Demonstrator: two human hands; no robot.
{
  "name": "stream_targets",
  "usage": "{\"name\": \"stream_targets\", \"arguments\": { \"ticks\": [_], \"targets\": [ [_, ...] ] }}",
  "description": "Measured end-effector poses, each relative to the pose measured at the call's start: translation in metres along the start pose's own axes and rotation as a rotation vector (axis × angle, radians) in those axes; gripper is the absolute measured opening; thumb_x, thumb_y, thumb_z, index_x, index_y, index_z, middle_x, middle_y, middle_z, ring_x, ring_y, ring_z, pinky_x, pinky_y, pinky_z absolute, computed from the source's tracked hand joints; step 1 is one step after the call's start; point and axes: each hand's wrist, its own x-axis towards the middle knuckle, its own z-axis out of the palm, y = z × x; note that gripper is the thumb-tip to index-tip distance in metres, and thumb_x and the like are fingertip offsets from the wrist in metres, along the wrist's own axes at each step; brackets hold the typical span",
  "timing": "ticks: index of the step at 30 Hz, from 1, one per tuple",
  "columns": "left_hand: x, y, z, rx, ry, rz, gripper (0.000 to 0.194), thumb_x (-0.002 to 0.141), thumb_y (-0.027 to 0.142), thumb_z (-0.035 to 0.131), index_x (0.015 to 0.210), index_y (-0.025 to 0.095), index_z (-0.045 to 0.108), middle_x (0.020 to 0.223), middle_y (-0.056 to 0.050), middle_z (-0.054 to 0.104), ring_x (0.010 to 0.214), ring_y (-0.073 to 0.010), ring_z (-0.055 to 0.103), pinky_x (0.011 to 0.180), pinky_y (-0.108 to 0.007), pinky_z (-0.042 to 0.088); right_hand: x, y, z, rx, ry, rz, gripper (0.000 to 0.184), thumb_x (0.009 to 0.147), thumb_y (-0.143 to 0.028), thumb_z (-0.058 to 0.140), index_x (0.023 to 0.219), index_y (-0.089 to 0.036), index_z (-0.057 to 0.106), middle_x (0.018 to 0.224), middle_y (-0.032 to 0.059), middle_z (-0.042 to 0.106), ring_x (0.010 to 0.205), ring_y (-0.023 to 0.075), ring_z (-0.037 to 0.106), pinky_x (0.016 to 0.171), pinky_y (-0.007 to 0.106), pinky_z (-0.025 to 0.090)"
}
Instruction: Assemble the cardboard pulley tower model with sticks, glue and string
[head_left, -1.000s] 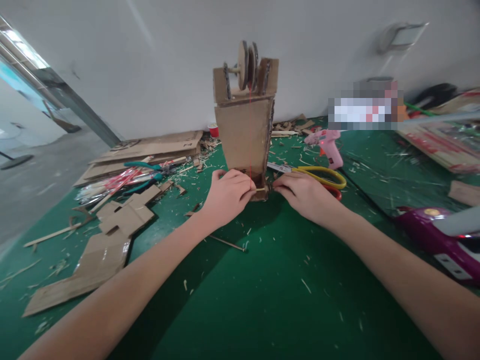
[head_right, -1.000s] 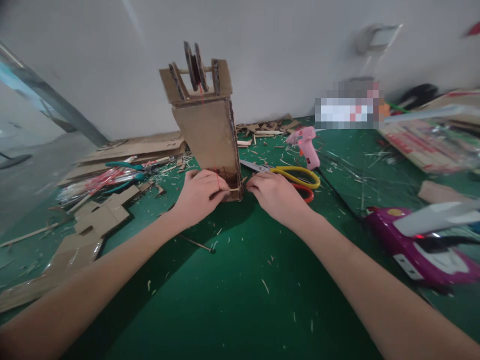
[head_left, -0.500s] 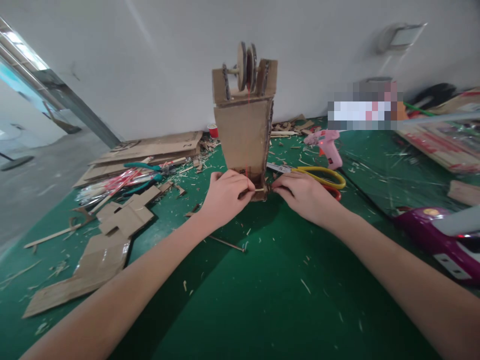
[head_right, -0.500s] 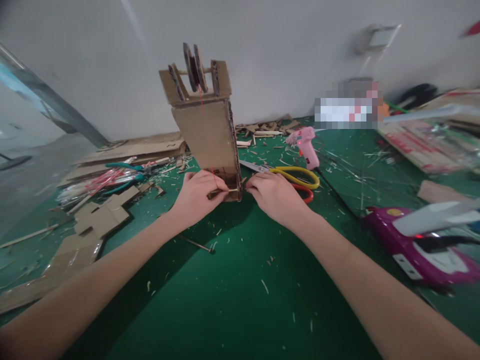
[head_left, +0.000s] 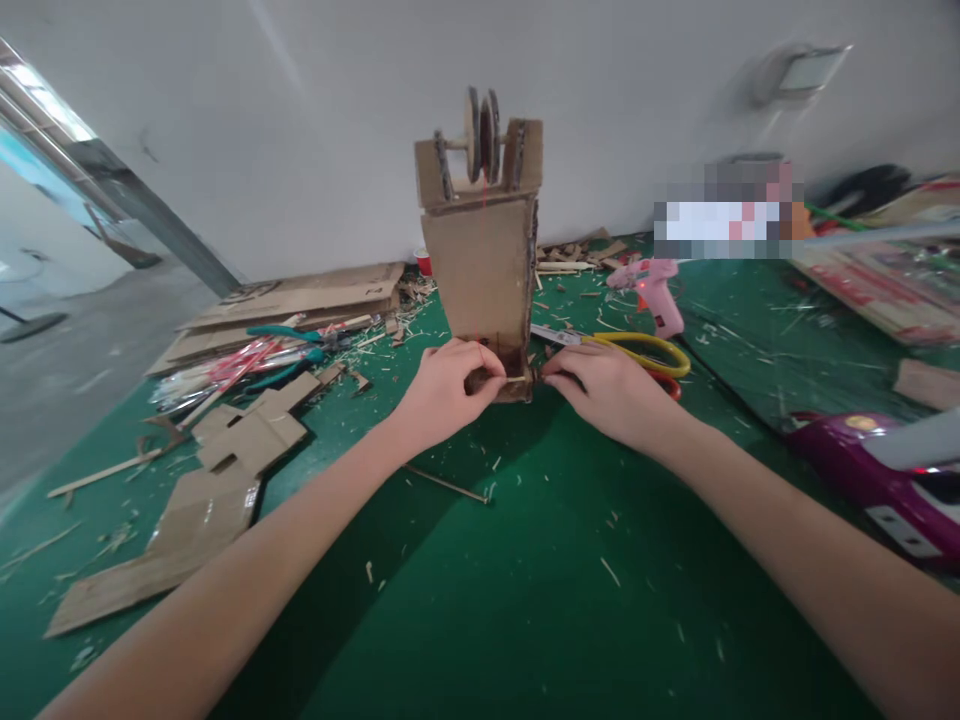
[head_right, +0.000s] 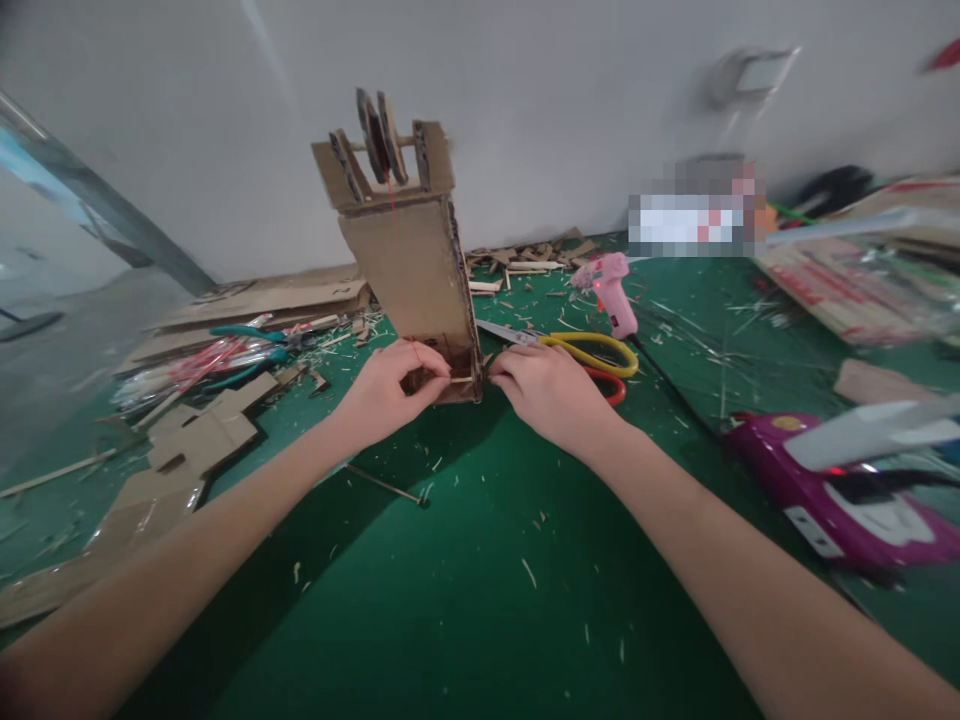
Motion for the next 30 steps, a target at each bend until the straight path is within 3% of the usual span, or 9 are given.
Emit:
{"name": "stream_targets", "arguments": {
  "ticks": [4, 9, 17, 21, 23, 26, 30],
  "targets": [
    [0.001, -0.001, -0.009, -0.117, -0.018, -0.001, 0.007, 0.086, 0.023, 0.053, 0.084, 0.019, 0.059, 0.091, -0.004, 0.066, 0.086, -0.0171, 0.058, 0.075, -0.031, 0.044, 0.001, -0.003, 0.001, -0.012, -0.012, 0.006, 0.017, 0.088, -0.017, 0.050, 0.089, -0.016, 0.067, 0.091, 0.0057, 0.069, 0.086, 0.0205, 0.062, 0.082, 0.036, 0.046],
    [0.003, 0.004, -0.030, -0.170, -0.139, 0.022, 0.012, 0.086, 0.026, 0.053, 0.076, 0.018, 0.056, 0.095, -0.004, 0.065, 0.095, -0.0183, 0.058, 0.084, -0.034, 0.045, 0.002, -0.007, 0.000, -0.027, -0.024, 0.005, 0.017, 0.089, -0.018, 0.049, 0.090, -0.015, 0.066, 0.092, 0.0060, 0.069, 0.086, 0.0206, 0.061, 0.082, 0.036, 0.046],
    [0.009, 0.002, -0.055, -0.251, -0.205, -0.048, 0.016, 0.087, 0.030, 0.051, 0.086, 0.018, 0.061, 0.109, -0.006, 0.063, 0.102, -0.0189, 0.058, 0.085, -0.032, 0.047, -0.002, -0.008, 0.000, -0.106, -0.015, 0.001, 0.019, 0.090, -0.019, 0.046, 0.091, -0.015, 0.064, 0.093, 0.0071, 0.067, 0.086, 0.0209, 0.061, 0.082, 0.037, 0.045],
    [0.010, 0.001, -0.066, -0.079, -0.275, -0.086, 0.029, 0.085, 0.026, 0.048, 0.113, 0.022, 0.058, 0.117, -0.005, 0.061, 0.092, -0.0165, 0.061, 0.075, -0.028, 0.049, -0.004, -0.013, 0.001, -0.169, 0.034, 0.019, 0.019, 0.089, -0.022, 0.047, 0.098, -0.014, 0.062, 0.100, 0.0098, 0.065, 0.093, 0.0238, 0.060, 0.083, 0.039, 0.046],
    [0.010, 0.000, -0.074, 0.082, -0.280, -0.120, 0.034, 0.084, 0.027, 0.048, 0.118, 0.023, 0.056, 0.111, -0.004, 0.064, 0.086, -0.0167, 0.062, 0.070, -0.027, 0.047, -0.004, -0.015, 0.002, -0.185, 0.053, 0.037, 0.020, 0.088, -0.023, 0.047, 0.099, -0.014, 0.061, 0.101, 0.0102, 0.064, 0.094, 0.0242, 0.060, 0.082, 0.040, 0.047],
    [0.010, -0.007, -0.086, 0.345, -0.327, -0.153, 0.031, 0.085, 0.030, 0.046, 0.112, 0.025, 0.060, 0.097, -0.003, 0.068, 0.080, -0.0190, 0.062, 0.067, -0.030, 0.044, -0.004, -0.016, 0.002, -0.198, 0.047, 0.029, 0.019, 0.089, -0.023, 0.046, 0.097, -0.015, 0.061, 0.100, 0.0096, 0.065, 0.095, 0.0241, 0.060, 0.084, 0.040, 0.046],
    [0.010, -0.020, -0.092, 0.544, -0.434, -0.167, 0.029, 0.086, 0.030, 0.041, 0.100, 0.028, 0.066, 0.102, -0.002, 0.069, 0.086, -0.0233, 0.063, 0.069, -0.033, 0.042, -0.004, -0.020, -0.002, -0.218, 0.099, 0.013, 0.020, 0.089, -0.024, 0.046, 0.097, -0.014, 0.061, 0.101, 0.0102, 0.064, 0.097, 0.0239, 0.057, 0.085, 0.039, 0.043]
  ]
}}
